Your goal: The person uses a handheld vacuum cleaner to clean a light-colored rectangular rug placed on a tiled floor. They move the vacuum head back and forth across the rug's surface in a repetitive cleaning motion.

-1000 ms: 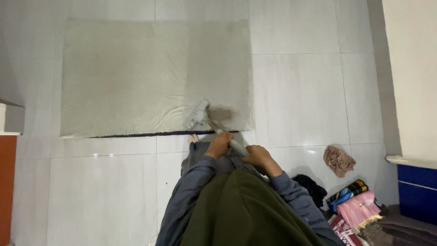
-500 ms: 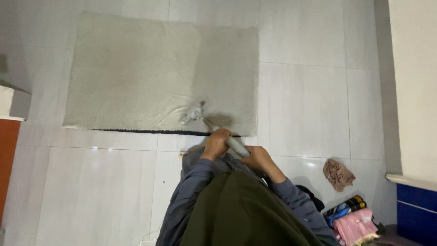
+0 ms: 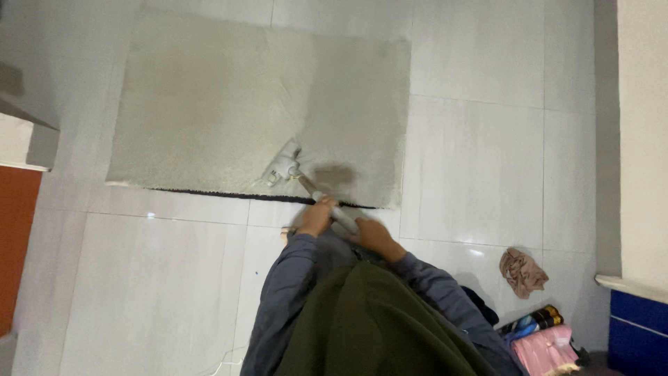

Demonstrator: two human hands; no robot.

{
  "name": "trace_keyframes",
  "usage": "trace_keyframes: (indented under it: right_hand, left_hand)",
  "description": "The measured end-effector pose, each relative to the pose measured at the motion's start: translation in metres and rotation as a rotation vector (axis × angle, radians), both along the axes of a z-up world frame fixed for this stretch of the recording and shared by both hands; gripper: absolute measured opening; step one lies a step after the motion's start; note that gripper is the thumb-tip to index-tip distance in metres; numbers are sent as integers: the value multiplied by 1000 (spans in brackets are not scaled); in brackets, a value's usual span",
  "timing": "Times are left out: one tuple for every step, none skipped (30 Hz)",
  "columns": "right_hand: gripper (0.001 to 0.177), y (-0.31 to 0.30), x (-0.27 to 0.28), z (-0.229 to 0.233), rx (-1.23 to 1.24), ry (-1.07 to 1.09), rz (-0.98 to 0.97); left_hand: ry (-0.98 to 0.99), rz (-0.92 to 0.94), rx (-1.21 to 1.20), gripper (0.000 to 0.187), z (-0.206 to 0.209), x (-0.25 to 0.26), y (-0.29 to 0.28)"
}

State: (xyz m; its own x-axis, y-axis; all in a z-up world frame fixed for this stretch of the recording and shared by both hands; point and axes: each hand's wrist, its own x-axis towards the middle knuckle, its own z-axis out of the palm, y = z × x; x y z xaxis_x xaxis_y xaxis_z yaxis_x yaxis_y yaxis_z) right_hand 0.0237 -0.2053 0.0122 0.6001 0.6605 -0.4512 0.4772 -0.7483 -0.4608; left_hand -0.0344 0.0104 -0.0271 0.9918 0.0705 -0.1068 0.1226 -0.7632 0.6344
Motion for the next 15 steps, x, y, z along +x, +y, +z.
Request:
trace_keyframes:
  right_hand:
    - [54,-9,2,1,-8,9,1]
    - [53,-21,4,4,-16,18,2]
    - [53,-29,5,9,-23,22,-2]
    - [54,-36,7,15,-46,40,-19]
    - [55,-45,8,21,-69,64,-37]
    - [57,-53,11,28,-92,88,-56]
    - [55,-62,11,35,-89,73,-50]
    - [53,-71,9,43,-85,57,-44]
    - [52,-77,7,50,-82,41,-39]
    - [53,-80,6,57,-110,73,-55]
    - [53,-85,6,66,-137,105,-72]
    - [54,-90,4,75,-165,137,-88]
    - [54,-91,2,84,-165,132,-104]
    - [54,-93,0,93,-165,126,-119]
    - [53,-94,-2,103,-166,122,-131]
  left_hand:
    - [-57,-36,13,57,-2,1,-6]
    - [-113,-72,26,58,-2,1,-13]
    - [-107,-82,-25,53,-4,0,-19]
    - [-99,-92,-75,49,-5,-1,-27]
    - [-86,-104,-127,45,-6,0,-35]
    - [-111,-118,-127,44,-6,2,-43]
    - [-140,-134,-126,43,-7,2,-50]
    - [-168,-149,-126,42,-7,3,-56]
    - [-211,-190,-149,45,-6,5,-62]
    - [-255,-232,-174,47,-6,7,-66]
    - [-299,-274,-198,49,-5,9,-71]
    - [-241,-280,-190,48,-4,9,-76]
    - [-183,-282,-181,47,-2,9,-81]
    - [-125,-284,-171,45,2,8,-85]
    - [-151,-314,-190,44,7,8,-86]
